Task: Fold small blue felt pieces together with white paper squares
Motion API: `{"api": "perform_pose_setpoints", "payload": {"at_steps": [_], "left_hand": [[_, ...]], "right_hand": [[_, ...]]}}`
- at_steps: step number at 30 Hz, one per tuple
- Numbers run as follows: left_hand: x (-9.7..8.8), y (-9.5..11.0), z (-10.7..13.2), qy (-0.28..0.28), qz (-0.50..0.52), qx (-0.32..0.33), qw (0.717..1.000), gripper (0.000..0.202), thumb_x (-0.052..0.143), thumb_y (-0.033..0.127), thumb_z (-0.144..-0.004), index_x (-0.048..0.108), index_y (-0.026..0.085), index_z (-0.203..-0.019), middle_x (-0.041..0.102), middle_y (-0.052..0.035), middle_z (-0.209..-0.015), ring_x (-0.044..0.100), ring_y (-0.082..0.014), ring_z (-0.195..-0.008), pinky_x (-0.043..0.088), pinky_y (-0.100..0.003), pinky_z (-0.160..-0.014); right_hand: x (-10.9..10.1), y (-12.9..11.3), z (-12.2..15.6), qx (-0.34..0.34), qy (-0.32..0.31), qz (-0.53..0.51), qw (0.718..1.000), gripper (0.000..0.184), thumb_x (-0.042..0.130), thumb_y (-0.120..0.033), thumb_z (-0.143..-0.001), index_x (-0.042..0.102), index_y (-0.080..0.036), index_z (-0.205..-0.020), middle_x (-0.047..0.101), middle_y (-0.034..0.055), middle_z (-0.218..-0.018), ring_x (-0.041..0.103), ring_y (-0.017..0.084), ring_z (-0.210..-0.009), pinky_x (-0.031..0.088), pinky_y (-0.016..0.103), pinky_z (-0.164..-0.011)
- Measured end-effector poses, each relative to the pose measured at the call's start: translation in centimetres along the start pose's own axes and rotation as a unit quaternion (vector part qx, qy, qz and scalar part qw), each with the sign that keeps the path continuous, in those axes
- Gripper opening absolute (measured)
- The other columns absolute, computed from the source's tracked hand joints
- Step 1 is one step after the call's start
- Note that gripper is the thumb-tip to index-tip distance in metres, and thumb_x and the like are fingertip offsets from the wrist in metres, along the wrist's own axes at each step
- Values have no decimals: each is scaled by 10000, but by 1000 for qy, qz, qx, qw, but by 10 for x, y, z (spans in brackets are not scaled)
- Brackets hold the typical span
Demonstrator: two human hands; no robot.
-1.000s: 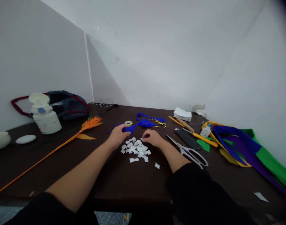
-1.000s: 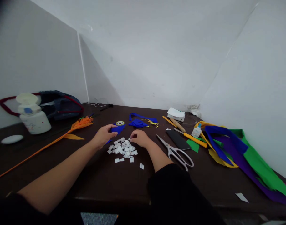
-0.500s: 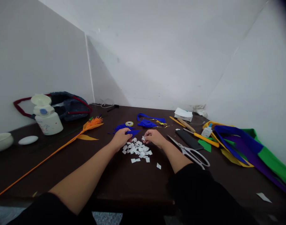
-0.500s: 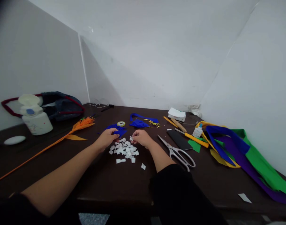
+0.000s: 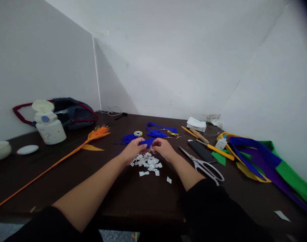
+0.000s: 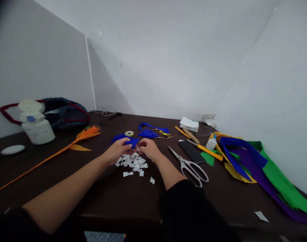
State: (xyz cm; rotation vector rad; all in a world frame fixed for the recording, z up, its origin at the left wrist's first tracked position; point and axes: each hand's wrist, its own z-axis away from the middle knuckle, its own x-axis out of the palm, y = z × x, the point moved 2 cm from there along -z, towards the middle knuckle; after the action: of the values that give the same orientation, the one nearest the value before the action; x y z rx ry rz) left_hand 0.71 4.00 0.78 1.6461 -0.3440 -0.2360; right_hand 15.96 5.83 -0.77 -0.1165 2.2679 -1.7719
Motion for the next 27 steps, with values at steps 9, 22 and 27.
{"api": "perform_pose_setpoints", "payload": {"at_steps": [9, 22, 27], "left_hand": [[-1, -6, -5, 9, -23, 38, 999, 148, 588, 254, -677, 516, 150, -755, 587, 13, -680, 592, -123, -676, 439, -331, -778], [-2, 0, -2, 15, 94, 16, 995, 198, 610, 199, -659, 526, 124, -822, 632, -62, -799, 615, -159, -743, 438, -346, -784], [-5, -1, -4, 30, 85, 16, 996, 210, 600, 191, -666, 527, 127, -853, 642, -65, -795, 623, -168, -753, 440, -345, -777]], "right_hand": [[2, -1, -1, -7, 33, -17, 999, 105, 510, -115, -572, 552, -160, -658, 557, -32, -537, 542, 105, -518, 453, 231, -537], [2, -4, 0, -32, 60, -96, 993, 164, 645, -205, -550, 541, -144, -660, 582, -8, -565, 517, 91, -498, 438, 237, -535], [1, -2, -3, -49, 75, -63, 994, 228, 642, -246, -568, 546, -146, -750, 606, 21, -657, 547, 116, -575, 455, 264, -590]]}}
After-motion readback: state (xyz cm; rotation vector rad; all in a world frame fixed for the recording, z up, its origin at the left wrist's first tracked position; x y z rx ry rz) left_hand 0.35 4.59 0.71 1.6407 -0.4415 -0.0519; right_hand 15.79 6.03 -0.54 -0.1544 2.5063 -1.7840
